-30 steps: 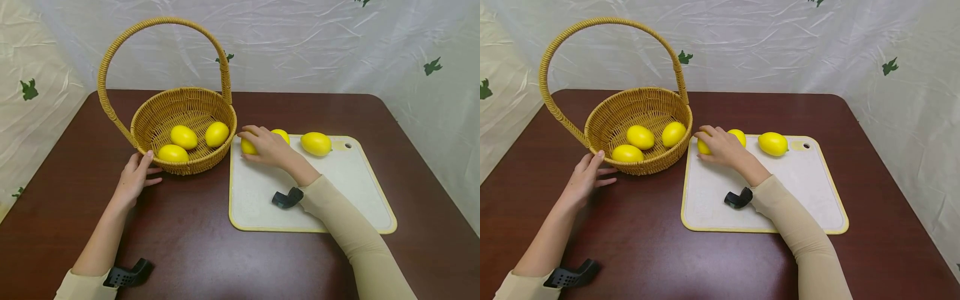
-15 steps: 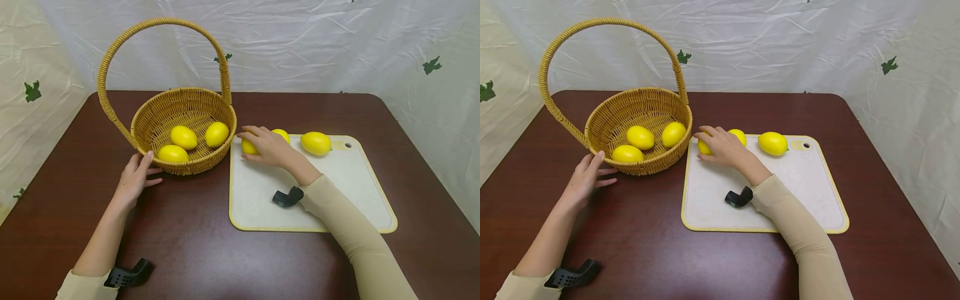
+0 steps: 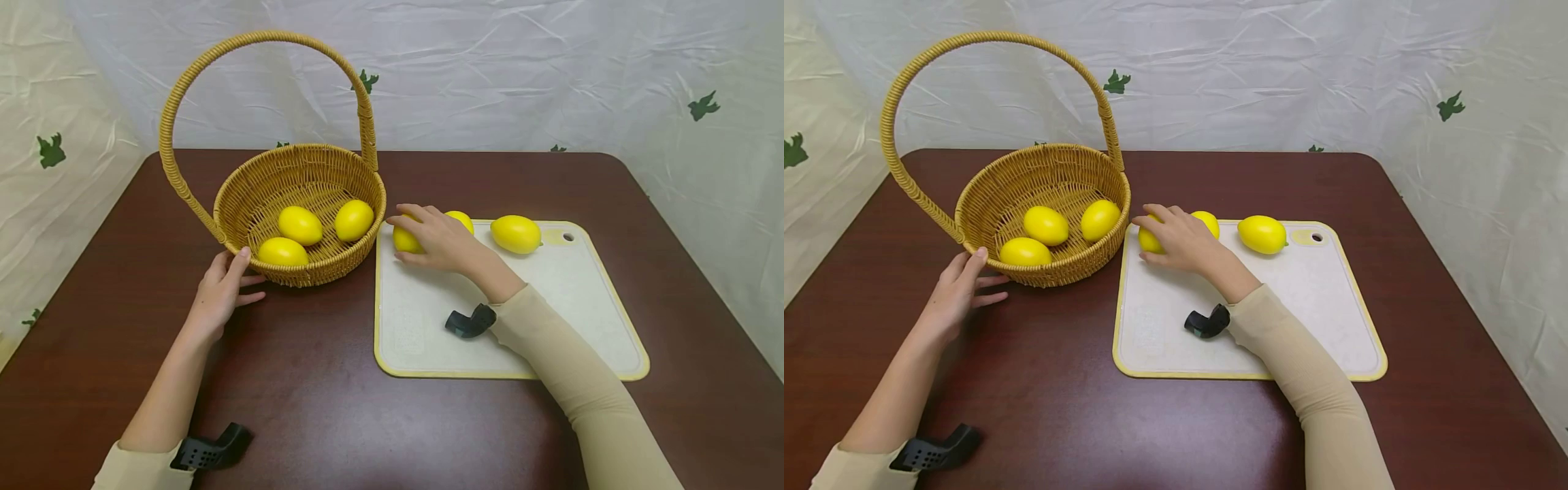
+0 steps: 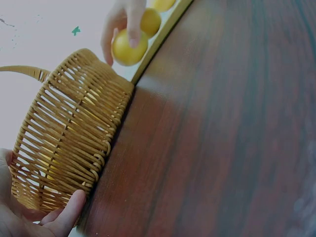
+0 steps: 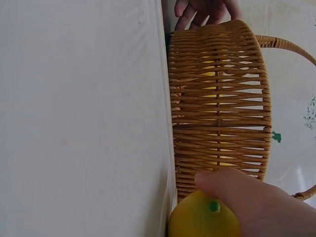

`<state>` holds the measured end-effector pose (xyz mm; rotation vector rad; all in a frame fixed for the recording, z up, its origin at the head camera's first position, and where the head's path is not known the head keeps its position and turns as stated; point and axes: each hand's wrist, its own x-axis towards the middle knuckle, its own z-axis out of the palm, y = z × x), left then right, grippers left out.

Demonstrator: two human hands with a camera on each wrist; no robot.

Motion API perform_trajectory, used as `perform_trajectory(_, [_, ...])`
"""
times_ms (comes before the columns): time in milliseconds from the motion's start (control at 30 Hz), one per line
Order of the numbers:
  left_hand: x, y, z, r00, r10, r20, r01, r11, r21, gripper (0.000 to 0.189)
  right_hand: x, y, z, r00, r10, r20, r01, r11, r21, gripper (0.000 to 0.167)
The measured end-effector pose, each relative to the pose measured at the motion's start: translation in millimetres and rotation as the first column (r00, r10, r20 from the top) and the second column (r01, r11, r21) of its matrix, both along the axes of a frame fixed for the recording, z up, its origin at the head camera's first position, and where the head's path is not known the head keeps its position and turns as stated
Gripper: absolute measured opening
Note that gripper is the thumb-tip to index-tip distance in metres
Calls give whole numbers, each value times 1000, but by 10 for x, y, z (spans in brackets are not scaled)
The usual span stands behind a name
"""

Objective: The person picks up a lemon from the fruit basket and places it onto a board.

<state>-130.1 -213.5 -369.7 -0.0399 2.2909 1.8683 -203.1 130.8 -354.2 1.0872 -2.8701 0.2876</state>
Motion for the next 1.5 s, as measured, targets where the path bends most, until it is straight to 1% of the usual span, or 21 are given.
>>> perform_trajectory(333, [-4, -3, 5, 1000, 1, -5, -1, 1000, -3, 74, -2, -4, 12, 1000, 13, 2, -13, 1000, -12, 55])
perform_trajectory(633, [-2, 4, 12, 1000, 3, -4, -3, 1000, -12, 74, 16, -9, 20, 1000, 9, 20, -9, 1000, -17, 55])
perform_trajectory(1067, [-2, -7, 2, 1000, 3, 4, -3, 1000, -11, 75, -5, -19, -6, 1000, 13, 7, -13, 999, -34, 56])
perform_trajectory(1300, [-20, -15, 24, 1000, 4, 9, -4, 1000, -9, 76, -29, -21, -10, 1000, 21, -3, -21, 998, -59, 57])
perform_trajectory(1500, [-21, -9, 22, 1000, 10, 19, -10, 1000, -8, 79, -28, -9, 1, 1000, 18, -1, -18, 997, -74, 58])
